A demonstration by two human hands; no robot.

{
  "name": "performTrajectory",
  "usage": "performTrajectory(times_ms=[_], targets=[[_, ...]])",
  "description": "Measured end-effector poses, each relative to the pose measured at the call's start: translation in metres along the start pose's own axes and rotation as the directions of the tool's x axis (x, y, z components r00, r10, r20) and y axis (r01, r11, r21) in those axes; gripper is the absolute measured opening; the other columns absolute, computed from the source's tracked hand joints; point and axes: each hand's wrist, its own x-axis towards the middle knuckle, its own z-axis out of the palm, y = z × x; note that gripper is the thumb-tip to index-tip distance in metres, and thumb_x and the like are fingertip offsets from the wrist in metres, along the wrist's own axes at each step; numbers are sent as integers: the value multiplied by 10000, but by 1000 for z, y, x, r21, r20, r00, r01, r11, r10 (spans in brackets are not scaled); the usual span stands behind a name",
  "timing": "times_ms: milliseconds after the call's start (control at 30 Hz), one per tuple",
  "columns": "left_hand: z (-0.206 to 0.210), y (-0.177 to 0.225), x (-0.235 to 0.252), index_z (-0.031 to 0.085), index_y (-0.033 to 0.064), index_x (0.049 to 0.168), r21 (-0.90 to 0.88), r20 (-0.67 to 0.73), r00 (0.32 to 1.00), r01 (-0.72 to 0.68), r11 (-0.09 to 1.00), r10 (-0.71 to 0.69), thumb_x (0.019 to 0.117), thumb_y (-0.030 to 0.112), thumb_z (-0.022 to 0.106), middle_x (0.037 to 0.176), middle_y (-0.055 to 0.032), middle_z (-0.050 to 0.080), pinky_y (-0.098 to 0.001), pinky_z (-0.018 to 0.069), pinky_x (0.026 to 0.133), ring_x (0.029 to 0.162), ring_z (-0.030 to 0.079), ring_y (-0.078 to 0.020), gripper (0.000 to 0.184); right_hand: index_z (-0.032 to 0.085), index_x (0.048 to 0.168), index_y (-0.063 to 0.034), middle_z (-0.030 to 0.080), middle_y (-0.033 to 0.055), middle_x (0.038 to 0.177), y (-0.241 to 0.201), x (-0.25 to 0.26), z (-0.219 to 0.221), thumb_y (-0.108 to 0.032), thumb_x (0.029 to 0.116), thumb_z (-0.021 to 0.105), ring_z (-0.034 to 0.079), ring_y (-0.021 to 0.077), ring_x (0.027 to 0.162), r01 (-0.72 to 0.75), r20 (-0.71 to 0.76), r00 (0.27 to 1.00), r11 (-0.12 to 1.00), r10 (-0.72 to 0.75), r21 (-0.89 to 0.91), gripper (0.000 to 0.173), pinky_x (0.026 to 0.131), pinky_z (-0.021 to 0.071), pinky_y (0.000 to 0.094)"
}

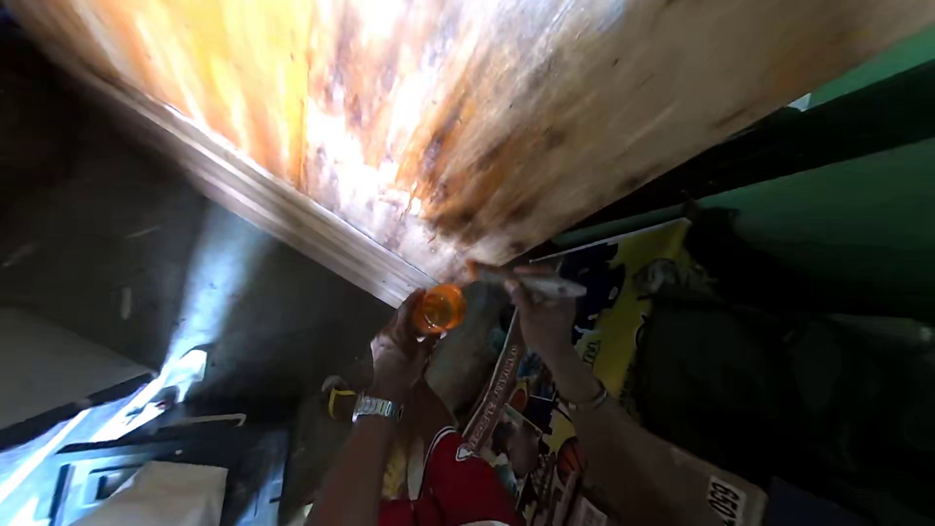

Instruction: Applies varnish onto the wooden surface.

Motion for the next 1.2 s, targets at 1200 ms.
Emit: performTrajectory(times_ms=[1200], targets=[[-14, -152, -180, 456, 148, 1521, 3, -14, 758, 652, 758, -652, 734, 251, 911, 1275, -209, 675, -661, 521, 934, 1114, 679, -410, 915, 614, 1367, -12, 597, 228, 1376, 97, 34, 64, -134, 1030, 581, 605, 355, 1250, 441, 363, 892, 690, -268, -575, 360, 1035, 516, 521]])
